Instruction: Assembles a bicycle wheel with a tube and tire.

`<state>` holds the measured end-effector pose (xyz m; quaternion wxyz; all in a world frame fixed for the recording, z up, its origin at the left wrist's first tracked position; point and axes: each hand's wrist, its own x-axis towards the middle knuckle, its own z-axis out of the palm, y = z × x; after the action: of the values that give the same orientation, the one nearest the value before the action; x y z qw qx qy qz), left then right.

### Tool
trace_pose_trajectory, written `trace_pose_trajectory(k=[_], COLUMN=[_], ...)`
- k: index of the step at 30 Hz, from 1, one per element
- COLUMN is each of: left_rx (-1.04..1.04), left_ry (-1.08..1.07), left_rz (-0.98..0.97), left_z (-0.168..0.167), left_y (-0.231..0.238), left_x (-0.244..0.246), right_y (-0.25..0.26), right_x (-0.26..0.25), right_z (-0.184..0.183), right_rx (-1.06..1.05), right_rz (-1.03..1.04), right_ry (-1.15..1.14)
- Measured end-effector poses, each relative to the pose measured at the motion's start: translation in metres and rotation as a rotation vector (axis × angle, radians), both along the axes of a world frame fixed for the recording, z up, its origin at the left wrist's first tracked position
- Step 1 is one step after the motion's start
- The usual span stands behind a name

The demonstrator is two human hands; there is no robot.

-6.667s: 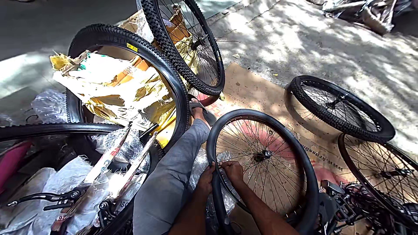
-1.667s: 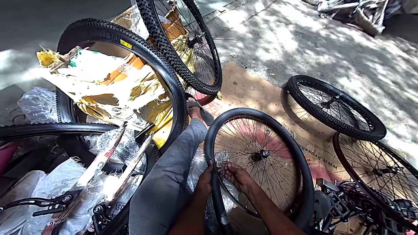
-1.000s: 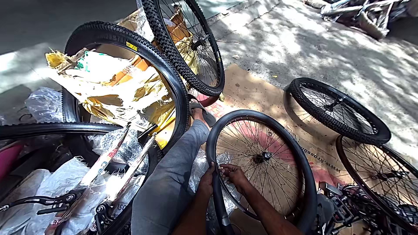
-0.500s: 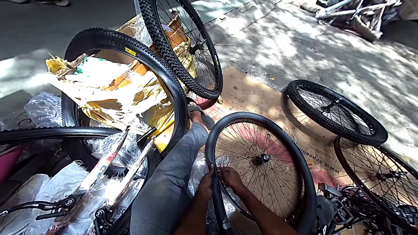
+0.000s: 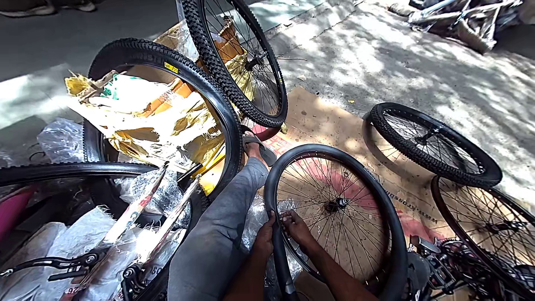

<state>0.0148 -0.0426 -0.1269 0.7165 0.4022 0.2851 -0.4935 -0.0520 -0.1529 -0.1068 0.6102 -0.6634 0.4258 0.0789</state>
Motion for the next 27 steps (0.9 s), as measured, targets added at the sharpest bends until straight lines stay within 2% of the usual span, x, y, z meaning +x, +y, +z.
trace_pose_trajectory(k=[2,6,11,14,16,19,21,27], left_rx=[0.014,0.037,0.037,0.042,0.032,0.027,0.038,0.087], left_ry=[-0.002,-0.039,-0.047,-0.054,-0.059,-0.062,-0.068,-0.092], left_rz=[0.0,-0.003,-0.006,-0.014,-0.012,-0.001,-0.004,-0.018], left_z=[0.002,0.004,0.001,0.003,0.005,0.006,0.005,0.007], left_y=[-0.001,-0.002,0.0,-0.002,-0.002,-0.001,-0.001,-0.001], left_x=[-0.003,-0.004,-0.002,-0.002,-0.001,-0.001,-0.001,0.0], right_y=[0.004,0.0,0.004,0.003,0.0,0.0,0.002,0.006], right_x=[0.007,0.018,0.003,0.012,0.016,0.011,0.008,0.02], right_z=[0.002,-0.002,-0.007,0.004,0.007,-0.001,-0.005,0.0], right_rx=[-0.044,-0.257,-0.182,-0.268,-0.251,-0.146,-0.158,-0.243], right_rz=[-0.054,0.11,0.128,0.208,0.242,0.141,0.101,0.088], right_ry=[0.069,0.286,0.096,0.246,0.276,0.166,0.124,0.261])
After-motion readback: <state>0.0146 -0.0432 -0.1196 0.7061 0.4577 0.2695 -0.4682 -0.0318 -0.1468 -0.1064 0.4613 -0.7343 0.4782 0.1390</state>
